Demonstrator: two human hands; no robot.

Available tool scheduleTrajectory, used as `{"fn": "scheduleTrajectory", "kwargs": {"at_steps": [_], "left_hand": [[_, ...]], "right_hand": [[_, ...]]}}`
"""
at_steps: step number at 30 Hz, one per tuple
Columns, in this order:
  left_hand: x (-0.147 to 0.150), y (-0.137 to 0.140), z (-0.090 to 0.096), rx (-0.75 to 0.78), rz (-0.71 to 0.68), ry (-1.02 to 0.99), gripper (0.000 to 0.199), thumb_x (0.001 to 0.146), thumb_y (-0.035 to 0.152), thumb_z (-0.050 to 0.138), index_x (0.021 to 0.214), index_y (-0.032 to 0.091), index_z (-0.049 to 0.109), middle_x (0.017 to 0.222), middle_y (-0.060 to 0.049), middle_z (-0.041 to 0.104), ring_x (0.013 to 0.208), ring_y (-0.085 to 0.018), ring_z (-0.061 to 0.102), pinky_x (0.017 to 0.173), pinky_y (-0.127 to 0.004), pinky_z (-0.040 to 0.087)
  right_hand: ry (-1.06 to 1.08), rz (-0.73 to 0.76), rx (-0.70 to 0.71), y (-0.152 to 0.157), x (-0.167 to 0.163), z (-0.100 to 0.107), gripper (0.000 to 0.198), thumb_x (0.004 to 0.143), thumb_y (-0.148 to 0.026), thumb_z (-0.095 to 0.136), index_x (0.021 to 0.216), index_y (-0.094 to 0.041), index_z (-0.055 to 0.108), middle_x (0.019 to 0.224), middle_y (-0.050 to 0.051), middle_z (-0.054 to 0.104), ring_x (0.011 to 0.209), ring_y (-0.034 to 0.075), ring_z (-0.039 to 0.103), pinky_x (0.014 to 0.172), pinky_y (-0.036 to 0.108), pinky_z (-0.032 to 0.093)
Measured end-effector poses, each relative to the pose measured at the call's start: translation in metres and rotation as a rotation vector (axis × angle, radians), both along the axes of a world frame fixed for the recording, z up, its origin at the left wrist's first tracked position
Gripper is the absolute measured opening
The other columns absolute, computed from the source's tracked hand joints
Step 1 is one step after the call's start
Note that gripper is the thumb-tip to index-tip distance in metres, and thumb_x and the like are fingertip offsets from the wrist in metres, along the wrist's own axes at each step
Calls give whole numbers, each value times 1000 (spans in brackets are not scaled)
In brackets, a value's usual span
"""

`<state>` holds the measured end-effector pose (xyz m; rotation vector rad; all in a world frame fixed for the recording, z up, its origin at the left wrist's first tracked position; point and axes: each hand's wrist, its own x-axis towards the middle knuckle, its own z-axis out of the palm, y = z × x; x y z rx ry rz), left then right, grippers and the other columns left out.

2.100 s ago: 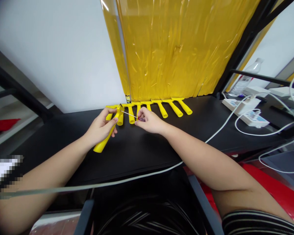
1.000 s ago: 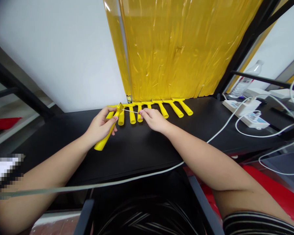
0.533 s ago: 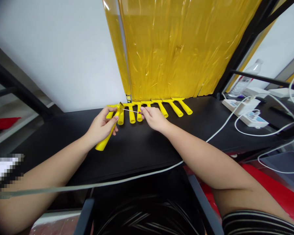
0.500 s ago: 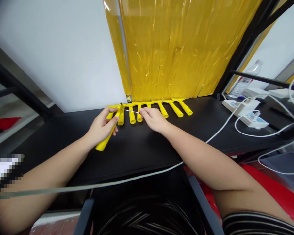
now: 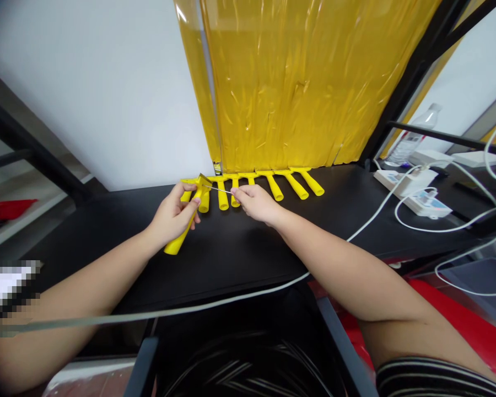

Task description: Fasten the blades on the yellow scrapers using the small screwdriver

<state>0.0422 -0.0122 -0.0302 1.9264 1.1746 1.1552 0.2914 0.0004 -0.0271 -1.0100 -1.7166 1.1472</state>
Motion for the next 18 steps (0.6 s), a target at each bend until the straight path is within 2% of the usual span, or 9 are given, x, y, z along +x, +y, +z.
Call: {"fn": "scheduleTrajectory", "kwargs": {"at_steps": [3, 6, 9, 12, 14, 15, 17, 18], "left_hand": [[-2, 1, -2, 114, -7, 16, 28, 94, 33, 62, 119, 22, 54, 130, -13, 63, 51, -7, 62, 38, -19, 46], [-6, 2, 0, 228, -10, 54, 28, 92, 30, 64, 117, 22, 59, 142, -14, 58, 66, -10, 66, 43, -19, 49], [-12, 5, 7, 256, 13, 88, 34, 85, 29, 71, 117, 22, 62, 137, -14, 62, 77, -16, 69, 49, -21, 53], [-20, 11, 14, 155, 45, 28, 47, 81, 28, 74, 126, 23, 60, 111, -9, 71, 60, -13, 65, 46, -22, 51], [-30, 22, 18, 79, 101, -69, 51, 78, 25, 75, 125, 22, 57, 96, -3, 69, 54, -11, 62, 46, -22, 52], [-37, 29, 20, 70, 153, -136, 49, 75, 21, 76, 120, 22, 57, 97, -3, 68, 56, -11, 64, 48, -22, 54], [-55, 46, 21, 76, 309, -324, 43, 70, 12, 76, 107, 20, 56, 111, -5, 66, 67, -11, 69, 55, -22, 58], [-65, 55, 21, 25, 392, -396, 42, 70, 8, 74, 105, 19, 55, 112, -5, 66, 66, -10, 69, 57, -22, 59]], "right_hand": [[227, 156, -333, -2, 1, 5, 49, 94, -59, 63, 70, -23, 40, 54, -11, 20, 49, 8, 12, 45, 22, 15], [297, 245, -444, -4, 3, 7, 48, 96, -55, 64, 70, -23, 39, 55, -11, 20, 49, 7, 10, 44, 21, 13], [279, 272, -403, -2, 3, 6, 47, 97, -55, 62, 72, -21, 42, 57, -10, 23, 47, 6, 15, 44, 20, 17], [226, 271, -269, 2, 4, 2, 39, 97, -54, 63, 81, -20, 53, 59, -8, 33, 47, 8, 27, 46, 21, 25], [188, 257, -173, 6, 9, 0, 35, 97, -53, 63, 87, -19, 56, 61, -7, 40, 50, 9, 36, 48, 22, 32], [170, 235, -135, 9, 13, -1, 34, 97, -51, 63, 88, -19, 56, 62, -6, 43, 52, 10, 40, 50, 23, 35], [143, 158, -86, 14, 21, -1, 30, 97, -48, 64, 89, -20, 56, 66, -5, 48, 55, 11, 47, 52, 24, 39], [137, 109, -70, 17, 25, -1, 29, 97, -46, 63, 90, -20, 56, 67, -4, 50, 56, 11, 48, 52, 24, 41]]}}
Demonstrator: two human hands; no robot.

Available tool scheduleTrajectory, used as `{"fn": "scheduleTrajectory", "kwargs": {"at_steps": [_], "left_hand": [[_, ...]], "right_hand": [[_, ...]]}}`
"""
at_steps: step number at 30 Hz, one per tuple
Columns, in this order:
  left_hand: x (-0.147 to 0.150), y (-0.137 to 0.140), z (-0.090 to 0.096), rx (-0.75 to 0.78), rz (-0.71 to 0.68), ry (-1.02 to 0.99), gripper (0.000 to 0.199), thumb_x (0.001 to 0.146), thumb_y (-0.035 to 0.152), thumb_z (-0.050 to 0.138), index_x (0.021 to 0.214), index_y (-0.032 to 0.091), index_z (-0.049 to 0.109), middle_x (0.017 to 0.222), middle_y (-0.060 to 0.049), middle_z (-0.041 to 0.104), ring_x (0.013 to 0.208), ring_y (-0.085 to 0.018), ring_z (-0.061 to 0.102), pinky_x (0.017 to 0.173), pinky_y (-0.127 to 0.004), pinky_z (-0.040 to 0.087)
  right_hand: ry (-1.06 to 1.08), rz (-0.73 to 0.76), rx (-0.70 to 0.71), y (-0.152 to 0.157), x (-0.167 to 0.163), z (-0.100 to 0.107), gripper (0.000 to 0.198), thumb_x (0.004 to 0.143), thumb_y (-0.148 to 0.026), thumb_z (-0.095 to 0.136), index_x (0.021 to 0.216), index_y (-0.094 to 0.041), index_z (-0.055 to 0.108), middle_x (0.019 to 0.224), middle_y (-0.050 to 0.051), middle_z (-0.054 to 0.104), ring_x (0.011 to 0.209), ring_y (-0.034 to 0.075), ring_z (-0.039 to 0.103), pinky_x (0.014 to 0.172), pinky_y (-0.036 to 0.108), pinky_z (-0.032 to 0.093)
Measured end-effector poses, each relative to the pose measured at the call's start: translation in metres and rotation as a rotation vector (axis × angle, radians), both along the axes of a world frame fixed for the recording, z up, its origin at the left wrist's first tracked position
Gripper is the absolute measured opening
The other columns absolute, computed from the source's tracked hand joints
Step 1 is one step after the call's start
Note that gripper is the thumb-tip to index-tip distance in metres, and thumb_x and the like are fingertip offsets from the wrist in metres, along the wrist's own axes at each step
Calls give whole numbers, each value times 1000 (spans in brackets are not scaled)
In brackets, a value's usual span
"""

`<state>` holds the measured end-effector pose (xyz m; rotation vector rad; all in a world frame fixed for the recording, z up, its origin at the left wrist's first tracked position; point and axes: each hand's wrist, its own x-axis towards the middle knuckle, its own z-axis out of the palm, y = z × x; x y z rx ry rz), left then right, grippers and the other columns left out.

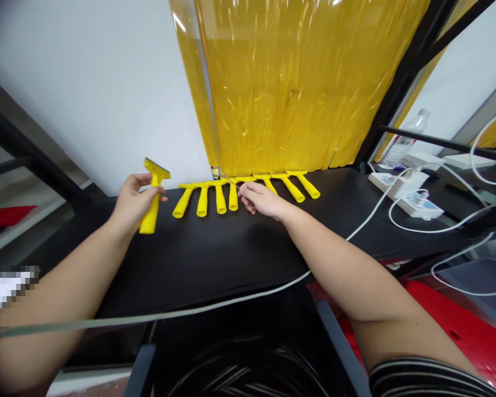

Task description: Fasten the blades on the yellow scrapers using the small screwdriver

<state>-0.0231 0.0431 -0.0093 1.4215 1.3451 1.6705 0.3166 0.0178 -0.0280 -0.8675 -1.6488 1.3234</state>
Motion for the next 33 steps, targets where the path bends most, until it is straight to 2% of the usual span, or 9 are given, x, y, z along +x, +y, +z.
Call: {"fn": "scheduleTrajectory", "kwargs": {"at_steps": [3, 6, 9, 12, 16, 19, 23, 27, 33], "left_hand": [[-30, 22, -4, -241, 82, -164, 34, 79, 2, 69, 105, 16, 51, 94, -5, 70, 64, -11, 69, 63, -24, 59], [-51, 32, -13, -365, 84, -75, 29, 89, 5, 65, 105, 15, 44, 82, -1, 70, 63, -10, 68, 67, -26, 59], [-58, 35, -25, -379, 86, 34, 41, 89, 14, 74, 113, 15, 40, 83, 0, 70, 75, -14, 69, 73, -29, 60], [-58, 43, -34, -387, 162, 151, 52, 84, 19, 81, 121, 13, 44, 97, -3, 72, 88, -17, 69, 80, -30, 58], [-63, 56, -36, -404, 243, 345, 44, 84, 26, 79, 120, 10, 60, 122, -12, 71, 108, -25, 68, 96, -37, 54], [-70, 58, -30, -449, 288, 558, 41, 77, 31, 81, 113, 13, 71, 124, -15, 73, 120, -36, 66, 106, -47, 50], [-71, 49, -24, -512, 232, 857, 41, 78, 31, 72, 117, 17, 76, 119, -13, 77, 111, -36, 72, 100, -46, 56], [-56, 43, -25, -462, 148, 957, 51, 81, 34, 66, 128, 18, 75, 116, -12, 78, 104, -34, 75, 96, -44, 59], [-42, 41, -28, -424, 77, 996, 56, 90, 37, 55, 139, 15, 69, 124, -14, 75, 111, -33, 73, 102, -44, 56]], "right_hand": [[6, -112, 33, 8, 10, 1, 27, 99, -44, 61, 89, -19, 57, 69, -4, 50, 56, 10, 47, 52, 24, 42], [17, -146, 75, 12, 15, 2, 27, 99, -44, 61, 88, -19, 58, 69, -4, 49, 55, 10, 46, 51, 24, 41], [-8, -140, 110, 12, 16, 1, 28, 99, -45, 61, 89, -19, 59, 66, -4, 49, 54, 10, 46, 51, 24, 40], [-50, -125, 135, 12, 15, 0, 29, 100, -46, 60, 89, -19, 60, 63, -4, 48, 54, 11, 46, 51, 24, 40], [-85, -117, 153, 11, 16, 1, 29, 102, -44, 59, 89, -18, 61, 62, -4, 49, 54, 11, 46, 52, 24, 40], [-110, -132, 178, 11, 19, 3, 29, 102, -44, 59, 89, -18, 62, 63, -3, 49, 55, 10, 47, 53, 23, 41], [-91, -146, 220, 13, 23, 5, 30, 103, -47, 57, 93, -19, 62, 66, -3, 49, 55, 10, 47, 53, 24, 41], [-53, -181, 233, 16, 26, 6, 28, 102, -47, 58, 96, -20, 62, 68, -4, 50, 56, 10, 47, 53, 24, 41], [-113, -226, 241, 15, 29, 10, 27, 101, -44, 56, 94, -20, 63, 69, -3, 49, 58, 12, 47, 56, 26, 41]]}}
